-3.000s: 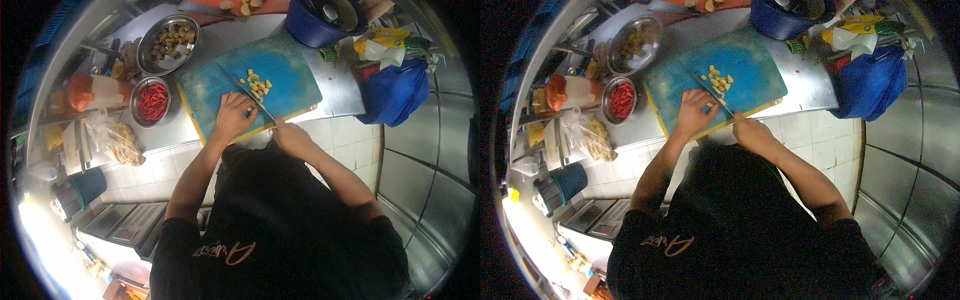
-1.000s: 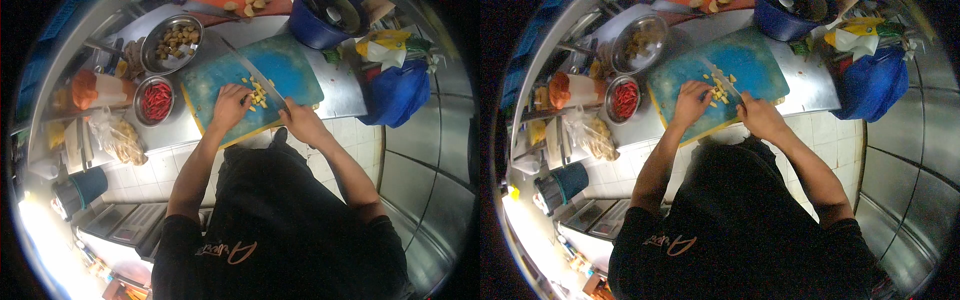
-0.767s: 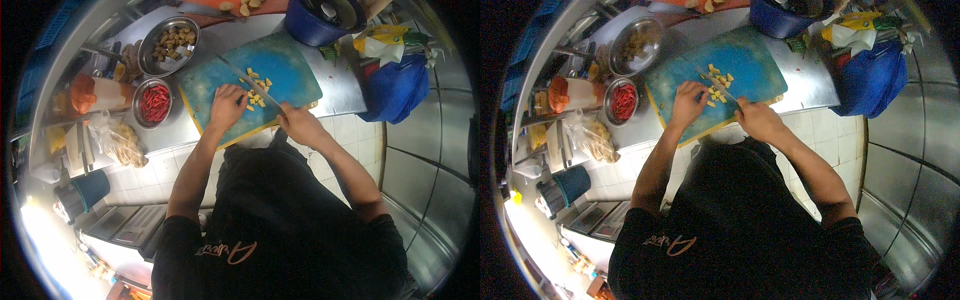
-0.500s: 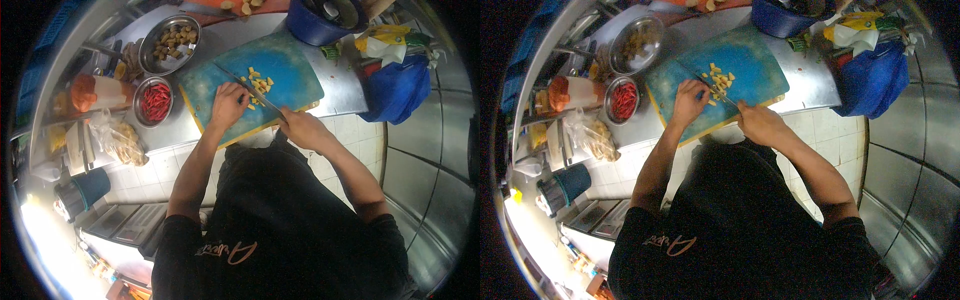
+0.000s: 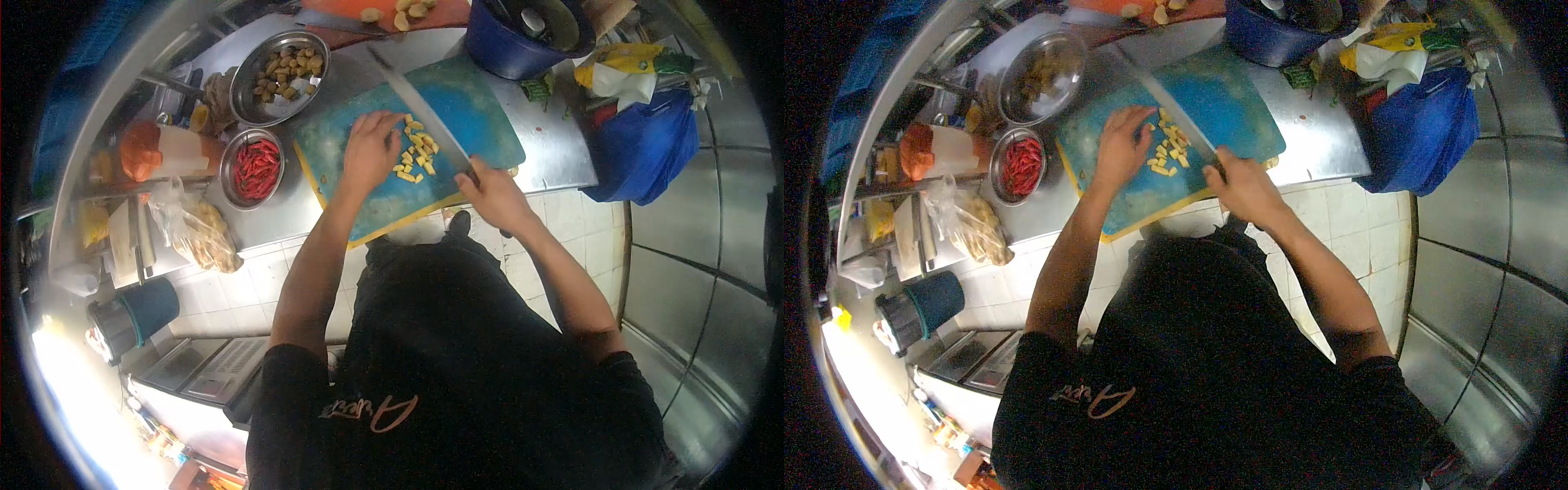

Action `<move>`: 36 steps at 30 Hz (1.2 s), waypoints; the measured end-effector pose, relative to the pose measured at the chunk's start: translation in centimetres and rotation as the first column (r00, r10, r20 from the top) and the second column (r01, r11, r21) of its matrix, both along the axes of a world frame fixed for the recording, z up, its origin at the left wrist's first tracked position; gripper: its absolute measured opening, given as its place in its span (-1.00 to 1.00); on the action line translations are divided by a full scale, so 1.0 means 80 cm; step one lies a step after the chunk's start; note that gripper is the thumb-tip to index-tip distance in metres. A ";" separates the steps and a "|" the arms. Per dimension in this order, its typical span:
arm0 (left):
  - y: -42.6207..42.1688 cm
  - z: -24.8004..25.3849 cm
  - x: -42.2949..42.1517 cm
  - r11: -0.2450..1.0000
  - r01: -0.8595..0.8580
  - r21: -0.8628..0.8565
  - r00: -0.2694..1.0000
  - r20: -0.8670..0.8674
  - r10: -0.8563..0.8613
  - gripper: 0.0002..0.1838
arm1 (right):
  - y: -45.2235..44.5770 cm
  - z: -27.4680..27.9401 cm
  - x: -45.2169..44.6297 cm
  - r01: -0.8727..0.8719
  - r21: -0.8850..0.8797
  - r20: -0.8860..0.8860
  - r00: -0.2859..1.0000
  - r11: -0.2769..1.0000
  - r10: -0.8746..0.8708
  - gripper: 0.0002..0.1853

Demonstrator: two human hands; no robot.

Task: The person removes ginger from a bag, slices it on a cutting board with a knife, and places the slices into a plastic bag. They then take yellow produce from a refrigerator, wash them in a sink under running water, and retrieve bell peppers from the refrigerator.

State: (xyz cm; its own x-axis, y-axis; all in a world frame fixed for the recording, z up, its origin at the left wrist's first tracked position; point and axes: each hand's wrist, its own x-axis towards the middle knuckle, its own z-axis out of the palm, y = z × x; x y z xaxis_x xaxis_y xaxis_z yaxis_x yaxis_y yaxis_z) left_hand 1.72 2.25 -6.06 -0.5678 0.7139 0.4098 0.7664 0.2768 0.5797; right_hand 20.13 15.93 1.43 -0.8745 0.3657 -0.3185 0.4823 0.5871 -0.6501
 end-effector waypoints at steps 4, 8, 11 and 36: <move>0.029 -0.017 -0.028 0.988 0.137 -0.073 0.985 -0.098 -0.143 -0.77 | 0.012 -0.003 0.003 0.077 0.037 -0.002 0.997 0.996 -0.077 -0.71; 0.031 -0.022 -0.047 0.976 0.129 -0.173 0.991 0.051 -0.122 -0.78 | 0.015 -0.008 0.012 0.082 0.014 -0.020 0.996 0.997 -0.082 -0.72; 0.005 0.001 -0.032 0.991 -0.021 -0.129 0.990 0.135 0.038 -0.82 | 0.006 -0.002 0.020 0.076 0.034 -0.001 0.997 0.997 -0.076 -0.71; -0.080 -0.027 0.051 0.998 -0.034 0.052 0.998 0.045 0.032 -0.84 | -0.062 -0.050 -0.012 -0.264 0.027 0.044 0.964 0.964 0.263 -0.72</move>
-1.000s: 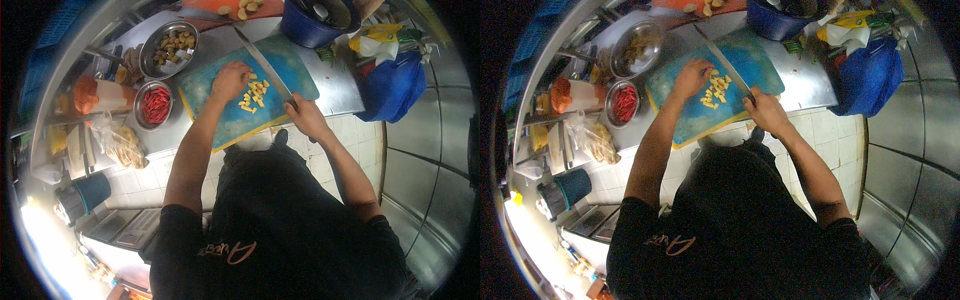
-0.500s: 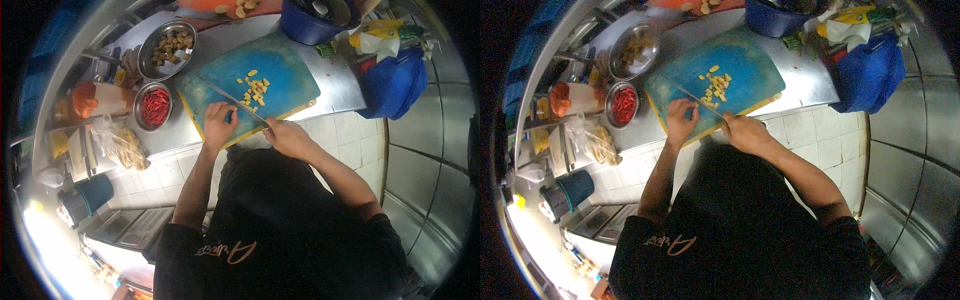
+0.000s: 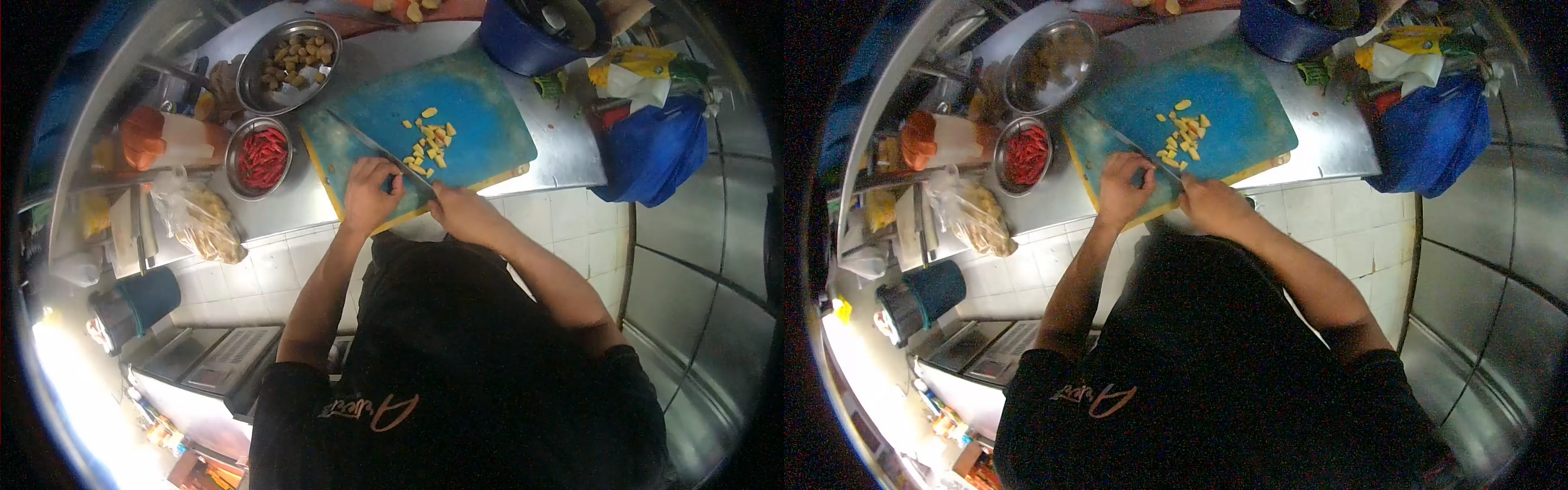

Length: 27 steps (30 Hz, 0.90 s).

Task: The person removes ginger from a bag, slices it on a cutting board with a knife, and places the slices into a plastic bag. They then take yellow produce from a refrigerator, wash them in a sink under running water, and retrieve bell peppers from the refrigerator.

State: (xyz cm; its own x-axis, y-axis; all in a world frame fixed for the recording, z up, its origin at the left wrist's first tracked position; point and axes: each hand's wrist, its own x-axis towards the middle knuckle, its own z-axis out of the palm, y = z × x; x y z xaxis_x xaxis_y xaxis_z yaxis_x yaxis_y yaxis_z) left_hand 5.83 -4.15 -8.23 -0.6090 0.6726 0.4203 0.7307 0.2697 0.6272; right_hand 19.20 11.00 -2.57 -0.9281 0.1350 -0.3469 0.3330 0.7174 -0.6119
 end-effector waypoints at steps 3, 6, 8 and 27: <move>0.018 0.013 -0.001 1.000 -0.007 0.016 1.000 0.009 0.007 -0.82 | 0.018 0.034 0.005 0.079 0.022 -0.033 0.996 0.997 -0.079 -0.71; 0.049 0.023 -0.004 0.999 -0.037 -0.010 0.998 -0.048 0.036 -0.85 | 0.044 0.052 0.015 0.204 0.086 -0.046 0.979 0.975 -0.200 -0.72; 0.071 0.021 -0.011 0.997 -0.034 -0.067 0.995 -0.097 0.028 -0.86 | 0.066 0.049 0.017 0.267 0.147 -0.093 0.962 0.953 -0.255 -0.74; 0.122 0.049 -0.048 0.837 0.279 -0.471 0.905 -0.163 -0.394 -0.85 | 0.127 -0.017 -0.043 0.378 0.374 -0.568 0.815 0.847 -0.113 -0.69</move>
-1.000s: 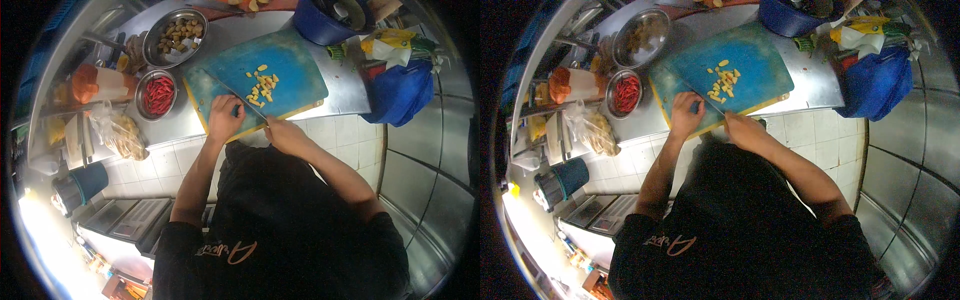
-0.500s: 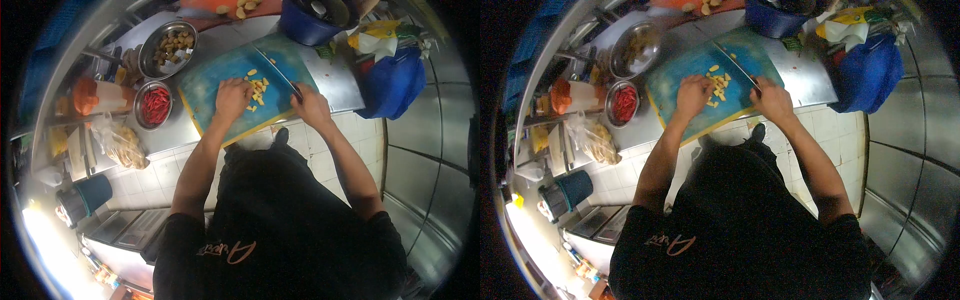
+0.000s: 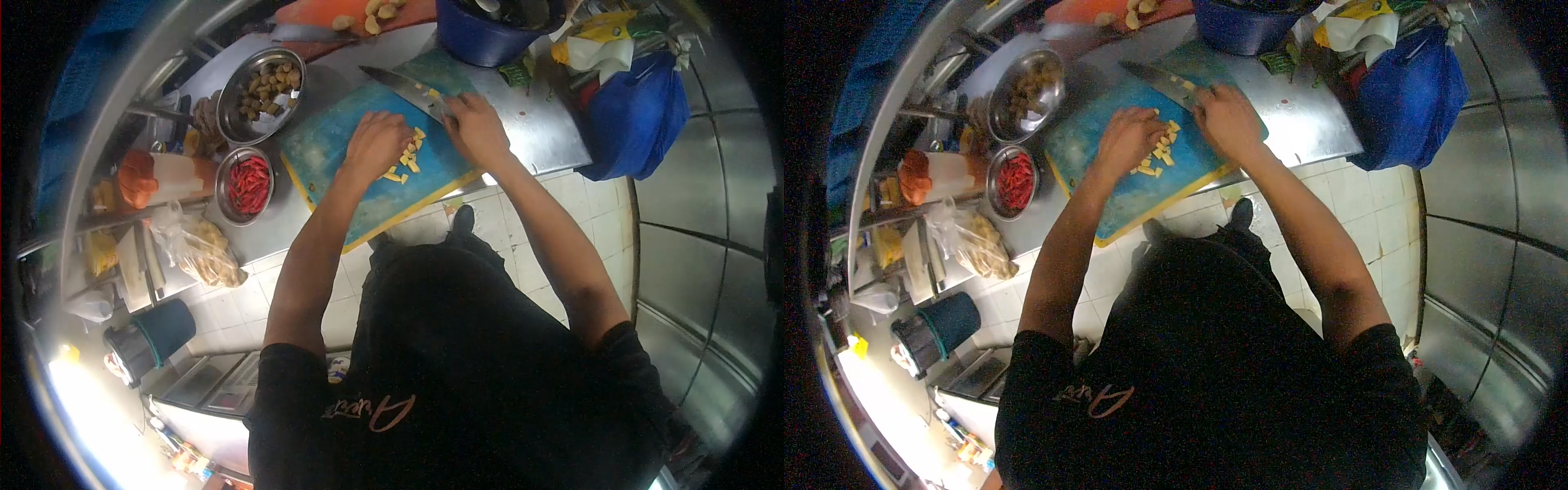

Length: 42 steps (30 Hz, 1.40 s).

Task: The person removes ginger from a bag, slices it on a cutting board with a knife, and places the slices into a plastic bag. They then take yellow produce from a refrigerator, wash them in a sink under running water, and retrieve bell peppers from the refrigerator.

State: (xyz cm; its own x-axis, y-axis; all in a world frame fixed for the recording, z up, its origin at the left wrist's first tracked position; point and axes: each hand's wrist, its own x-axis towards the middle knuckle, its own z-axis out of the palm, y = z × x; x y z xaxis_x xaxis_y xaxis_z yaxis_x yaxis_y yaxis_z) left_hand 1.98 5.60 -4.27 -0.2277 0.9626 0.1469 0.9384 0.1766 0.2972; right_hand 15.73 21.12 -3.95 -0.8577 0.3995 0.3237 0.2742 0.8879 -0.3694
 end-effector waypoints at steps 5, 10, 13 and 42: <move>0.016 0.017 -0.009 0.983 0.063 -0.174 0.998 0.003 -0.063 -0.84 | 0.018 -0.012 -0.044 -0.019 0.020 0.068 0.998 1.000 0.018 -0.75; 0.021 0.001 -0.014 0.979 0.199 -0.042 0.980 0.006 -0.199 -0.84 | 0.027 -0.025 -0.061 -0.066 0.099 0.101 0.993 0.993 0.056 -0.82; 0.021 -0.002 -0.011 0.975 0.220 -0.032 0.975 -0.024 -0.221 -0.85 | 0.029 -0.028 -0.064 -0.070 0.136 0.079 0.995 0.988 0.059 -0.82; -0.134 -0.003 0.047 0.777 -0.596 0.202 0.802 0.206 0.561 -0.71 | -0.019 0.027 -0.020 -0.267 -0.147 0.402 0.864 0.952 0.304 -0.79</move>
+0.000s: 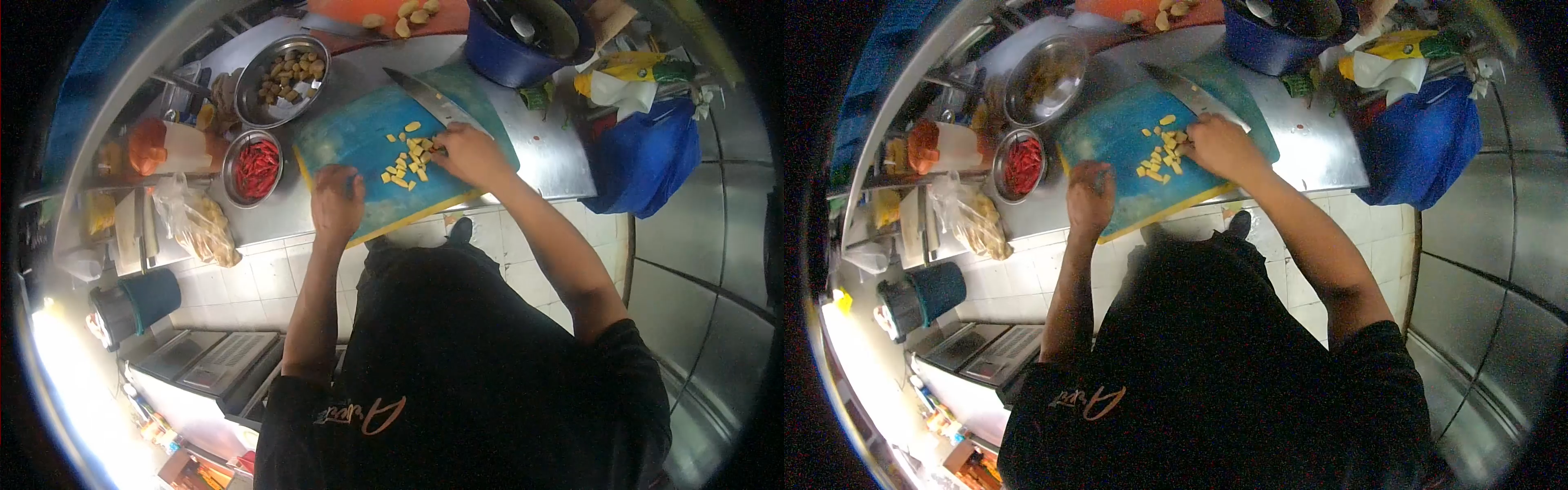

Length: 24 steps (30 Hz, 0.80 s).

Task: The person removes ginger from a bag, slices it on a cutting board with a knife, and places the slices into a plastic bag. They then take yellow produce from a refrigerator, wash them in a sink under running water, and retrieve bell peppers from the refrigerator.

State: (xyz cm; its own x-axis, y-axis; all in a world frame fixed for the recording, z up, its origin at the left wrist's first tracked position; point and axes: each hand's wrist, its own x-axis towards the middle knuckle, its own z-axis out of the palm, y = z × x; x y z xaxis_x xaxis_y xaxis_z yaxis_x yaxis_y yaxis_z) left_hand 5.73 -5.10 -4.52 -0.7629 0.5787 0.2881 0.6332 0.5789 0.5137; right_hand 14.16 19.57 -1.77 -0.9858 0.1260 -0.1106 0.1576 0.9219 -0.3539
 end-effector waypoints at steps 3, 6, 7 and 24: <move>0.031 0.000 0.000 0.999 0.006 0.052 0.998 0.058 -0.009 -0.63 | -0.008 -0.043 0.014 0.002 0.113 -0.190 0.982 0.994 0.020 -0.80; 0.060 -0.009 -0.003 0.987 0.059 0.150 0.998 0.013 -0.062 -0.50 | -0.008 -0.043 0.011 0.040 0.015 -0.169 0.985 0.999 -0.037 -0.78; 0.072 -0.014 -0.004 0.981 0.088 0.174 0.996 -0.009 -0.088 -0.44 | -0.009 -0.038 0.013 0.052 -0.044 -0.163 0.985 0.998 -0.059 -0.79; 0.138 -0.026 0.026 0.982 0.184 0.037 0.982 -0.061 -0.181 -0.65 | 0.023 0.046 0.137 0.239 -0.635 0.009 0.953 0.735 -0.302 -0.86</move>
